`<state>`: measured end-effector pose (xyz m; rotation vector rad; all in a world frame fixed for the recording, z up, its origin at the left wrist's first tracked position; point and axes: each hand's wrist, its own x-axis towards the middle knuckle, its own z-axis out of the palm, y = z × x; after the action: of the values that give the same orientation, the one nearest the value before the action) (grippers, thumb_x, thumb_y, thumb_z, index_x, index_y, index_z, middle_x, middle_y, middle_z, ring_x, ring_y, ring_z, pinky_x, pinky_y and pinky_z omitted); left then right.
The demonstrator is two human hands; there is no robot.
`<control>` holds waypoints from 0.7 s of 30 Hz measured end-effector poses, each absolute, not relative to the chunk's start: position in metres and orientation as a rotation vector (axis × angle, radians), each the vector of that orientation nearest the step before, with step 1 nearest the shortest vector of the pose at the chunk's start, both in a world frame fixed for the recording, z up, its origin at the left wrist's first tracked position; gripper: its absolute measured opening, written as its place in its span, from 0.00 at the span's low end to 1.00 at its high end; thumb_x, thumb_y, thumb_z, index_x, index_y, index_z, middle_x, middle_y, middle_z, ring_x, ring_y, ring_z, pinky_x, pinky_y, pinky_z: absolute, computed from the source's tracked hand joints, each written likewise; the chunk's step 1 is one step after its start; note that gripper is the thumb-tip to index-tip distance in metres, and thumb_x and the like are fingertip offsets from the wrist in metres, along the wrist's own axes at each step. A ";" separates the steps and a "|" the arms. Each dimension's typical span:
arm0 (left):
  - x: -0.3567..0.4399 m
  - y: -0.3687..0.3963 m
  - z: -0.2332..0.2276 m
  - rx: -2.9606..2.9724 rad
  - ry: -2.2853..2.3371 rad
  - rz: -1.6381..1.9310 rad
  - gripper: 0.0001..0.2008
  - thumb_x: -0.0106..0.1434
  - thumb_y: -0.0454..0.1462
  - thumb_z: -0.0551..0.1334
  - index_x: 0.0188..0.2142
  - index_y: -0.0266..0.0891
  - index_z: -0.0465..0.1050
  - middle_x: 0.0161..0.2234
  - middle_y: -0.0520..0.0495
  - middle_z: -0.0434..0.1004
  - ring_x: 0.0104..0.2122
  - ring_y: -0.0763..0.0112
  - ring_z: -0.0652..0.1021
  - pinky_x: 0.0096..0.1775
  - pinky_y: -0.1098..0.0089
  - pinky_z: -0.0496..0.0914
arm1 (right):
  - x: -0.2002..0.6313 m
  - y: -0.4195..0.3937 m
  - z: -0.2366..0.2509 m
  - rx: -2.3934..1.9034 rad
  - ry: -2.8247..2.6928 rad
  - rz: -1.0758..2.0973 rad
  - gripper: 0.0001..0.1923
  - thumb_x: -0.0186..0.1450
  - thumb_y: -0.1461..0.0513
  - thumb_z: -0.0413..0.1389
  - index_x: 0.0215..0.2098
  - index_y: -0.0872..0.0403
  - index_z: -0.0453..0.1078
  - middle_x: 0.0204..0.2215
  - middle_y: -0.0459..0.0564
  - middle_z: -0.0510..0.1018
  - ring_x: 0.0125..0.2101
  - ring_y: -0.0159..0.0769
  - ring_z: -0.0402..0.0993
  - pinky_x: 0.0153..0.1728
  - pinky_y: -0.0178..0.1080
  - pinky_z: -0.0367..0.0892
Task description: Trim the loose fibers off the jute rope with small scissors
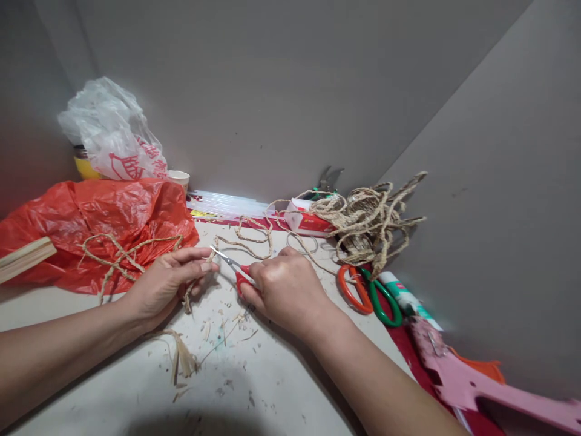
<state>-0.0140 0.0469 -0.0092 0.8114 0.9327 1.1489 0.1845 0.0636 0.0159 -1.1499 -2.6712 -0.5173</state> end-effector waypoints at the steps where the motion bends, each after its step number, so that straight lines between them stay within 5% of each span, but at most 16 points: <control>1: -0.014 0.047 -0.009 0.811 0.932 1.150 0.16 0.48 0.35 0.69 0.38 0.35 0.72 0.24 0.49 0.74 0.17 0.82 0.65 0.21 0.77 0.55 | 0.184 0.064 0.016 -1.146 -2.673 -0.515 0.15 0.60 0.57 0.52 0.19 0.55 0.68 0.14 0.46 0.72 0.16 0.30 0.61 0.30 0.38 0.52; 11: -0.013 0.047 -0.009 0.801 0.941 1.149 0.16 0.49 0.34 0.69 0.38 0.34 0.73 0.21 0.52 0.72 0.17 0.82 0.64 0.21 0.77 0.55 | 0.184 0.065 0.016 -1.186 -2.669 -0.361 0.17 0.61 0.58 0.50 0.16 0.55 0.65 0.14 0.45 0.70 0.17 0.28 0.57 0.29 0.37 0.52; 21: -0.013 0.044 -0.002 0.842 0.960 1.145 0.17 0.48 0.36 0.69 0.39 0.34 0.73 0.21 0.53 0.71 0.17 0.82 0.64 0.21 0.76 0.55 | 0.181 0.064 0.010 -1.280 -2.502 0.174 0.12 0.55 0.62 0.51 0.14 0.54 0.59 0.12 0.41 0.61 0.17 0.26 0.54 0.22 0.34 0.50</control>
<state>-0.0126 0.0440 -0.0021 0.8422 0.9601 1.1455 0.1808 0.0643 0.0102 -1.2803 -2.5023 0.1740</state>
